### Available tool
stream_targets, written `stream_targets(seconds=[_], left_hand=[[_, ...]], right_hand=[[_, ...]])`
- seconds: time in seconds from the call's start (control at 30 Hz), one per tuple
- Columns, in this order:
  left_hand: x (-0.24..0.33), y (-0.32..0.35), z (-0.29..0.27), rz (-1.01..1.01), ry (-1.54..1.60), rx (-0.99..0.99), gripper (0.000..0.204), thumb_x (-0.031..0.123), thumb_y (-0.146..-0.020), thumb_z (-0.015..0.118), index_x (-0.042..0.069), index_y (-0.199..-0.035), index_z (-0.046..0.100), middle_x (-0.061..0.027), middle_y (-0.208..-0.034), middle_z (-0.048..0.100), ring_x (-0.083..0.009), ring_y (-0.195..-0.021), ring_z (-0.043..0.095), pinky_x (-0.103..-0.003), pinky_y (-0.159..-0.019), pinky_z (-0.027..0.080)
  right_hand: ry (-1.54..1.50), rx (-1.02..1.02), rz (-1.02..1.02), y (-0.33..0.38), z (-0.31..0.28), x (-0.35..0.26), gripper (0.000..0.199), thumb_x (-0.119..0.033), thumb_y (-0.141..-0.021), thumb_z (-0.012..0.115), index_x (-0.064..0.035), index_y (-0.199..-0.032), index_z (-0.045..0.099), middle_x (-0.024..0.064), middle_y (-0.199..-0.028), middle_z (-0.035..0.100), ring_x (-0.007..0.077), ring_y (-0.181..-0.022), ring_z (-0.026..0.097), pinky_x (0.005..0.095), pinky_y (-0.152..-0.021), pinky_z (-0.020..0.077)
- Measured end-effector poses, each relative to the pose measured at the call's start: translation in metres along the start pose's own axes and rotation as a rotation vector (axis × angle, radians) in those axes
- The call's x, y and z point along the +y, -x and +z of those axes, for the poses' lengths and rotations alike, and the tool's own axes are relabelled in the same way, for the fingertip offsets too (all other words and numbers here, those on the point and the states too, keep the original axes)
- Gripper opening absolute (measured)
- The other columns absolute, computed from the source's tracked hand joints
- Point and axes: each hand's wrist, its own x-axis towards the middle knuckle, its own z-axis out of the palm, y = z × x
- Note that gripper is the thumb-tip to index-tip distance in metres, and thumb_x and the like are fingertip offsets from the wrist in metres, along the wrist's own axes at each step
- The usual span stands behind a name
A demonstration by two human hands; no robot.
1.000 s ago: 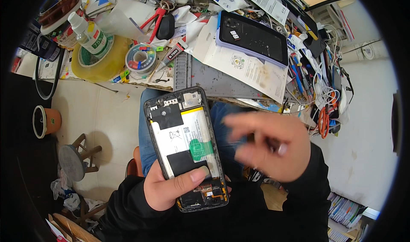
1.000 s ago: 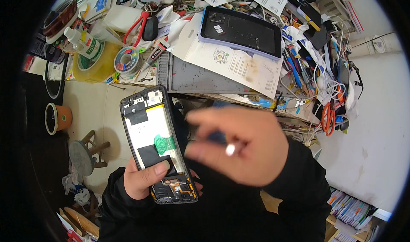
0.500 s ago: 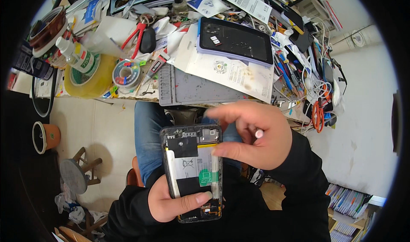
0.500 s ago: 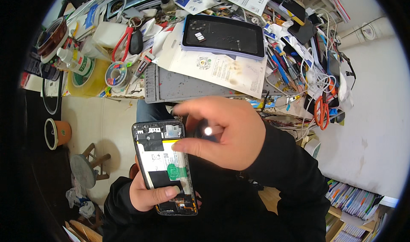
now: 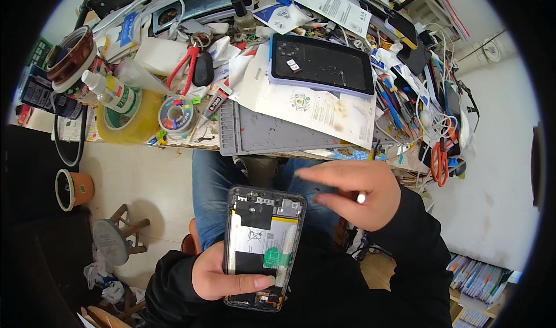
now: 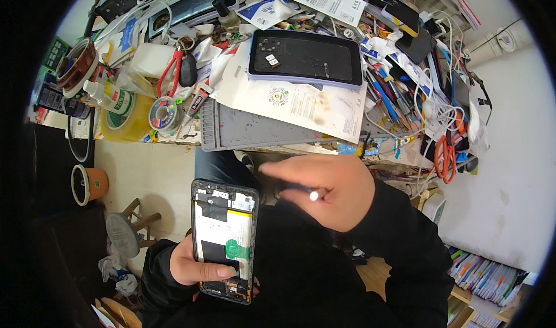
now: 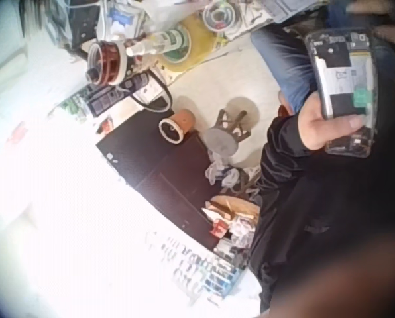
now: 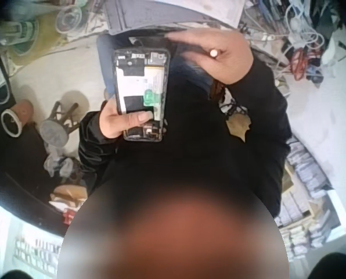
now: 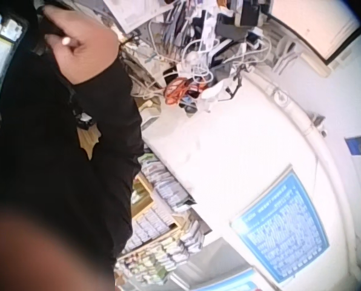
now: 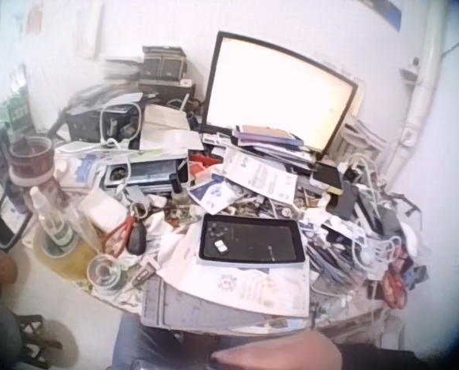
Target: The person uses a metal spudger to pry and separate the smartphone screen from the chassis, then removes the battery and detaches the display assembly. The phone is held in one hand while the other hand manipulates the tool and components.
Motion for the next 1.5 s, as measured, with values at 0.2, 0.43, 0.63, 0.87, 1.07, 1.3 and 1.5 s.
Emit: stream_targets(seconds=[0.2,0.43,0.63,0.87,1.07,1.3,1.5], left_hand=[[0.008,-0.009,-0.002,0.016,-0.190,-0.123,0.037,0.008,-0.103,0.069,-0.007,-0.137,0.062,-0.0153,-0.133,0.068,-0.0217,-0.127,0.061,-0.033,-0.107,0.046],[0.006,-0.029,0.007,0.026,-0.533,-0.105,0.022,0.019,-0.103,0.073,-0.003,-0.102,0.074,-0.0091,-0.081,0.072,-0.0186,-0.076,0.068,-0.032,-0.069,0.050],[0.007,-0.028,0.006,0.047,-0.525,-0.125,0.026,0.021,-0.102,0.074,-0.005,-0.107,0.074,-0.0114,-0.084,0.074,-0.0197,-0.076,0.069,-0.032,-0.071,0.052],[0.014,-0.017,0.003,-0.051,-0.367,-0.157,0.038,0.020,-0.101,0.075,-0.008,-0.126,0.067,-0.0121,-0.106,0.075,-0.0177,-0.099,0.068,-0.030,-0.087,0.052],[0.014,-0.014,-0.017,-0.112,-0.352,-0.239,0.056,0.025,-0.101,0.064,-0.008,-0.144,0.052,-0.0219,-0.133,0.066,-0.0286,-0.116,0.067,-0.038,-0.100,0.053],[-0.017,-0.046,-0.009,0.192,-0.441,0.236,0.066,0.030,-0.105,0.057,0.005,-0.162,0.035,-0.0227,-0.159,0.046,-0.0373,-0.146,0.049,-0.056,-0.116,0.046],[-0.028,-0.121,0.031,0.713,-0.175,0.504,0.065,0.041,-0.101,0.057,0.002,-0.152,0.046,-0.0118,-0.132,0.063,-0.0240,-0.104,0.061,-0.037,-0.081,0.048]], right_hand=[[-0.548,-0.059,0.355,0.006,-0.005,-0.009,0.056,-0.027,-0.096,0.074,-0.0007,-0.144,0.063,0.0131,-0.118,0.079,0.0029,-0.074,0.062,0.0180,-0.061,0.0446],[0.342,-0.023,-0.211,-0.025,0.000,-0.016,0.059,-0.046,-0.068,0.095,-0.0059,-0.107,0.076,0.0083,-0.090,0.069,0.0266,-0.067,0.062,0.0359,-0.059,0.0490],[0.190,0.083,-0.216,-0.038,-0.012,0.003,0.026,0.001,-0.088,0.069,-0.0022,-0.112,0.076,0.0152,-0.100,0.077,0.0303,-0.083,0.072,0.0359,-0.072,0.0545],[-0.582,-0.173,0.447,-0.001,-0.017,-0.005,0.030,-0.015,-0.103,0.069,0.0001,-0.128,0.072,0.0092,-0.106,0.078,0.0122,-0.085,0.072,0.0265,-0.077,0.0566],[-0.959,-0.261,0.407,0.015,-0.001,-0.005,0.047,-0.013,-0.105,0.066,0.0036,-0.147,0.055,0.0108,-0.112,0.077,0.0123,-0.086,0.071,0.0251,-0.073,0.0565],[-1.212,0.013,0.433,0.019,0.007,0.021,0.045,-0.013,-0.108,0.060,0.0042,-0.149,0.053,0.0095,-0.108,0.077,0.0117,-0.075,0.069,0.0207,-0.063,0.0484],[-1.126,0.151,0.415,0.004,0.025,0.018,0.046,-0.012,-0.108,0.061,0.0028,-0.150,0.052,0.0098,-0.114,0.073,0.0095,-0.076,0.064,0.0240,-0.065,0.0508]])
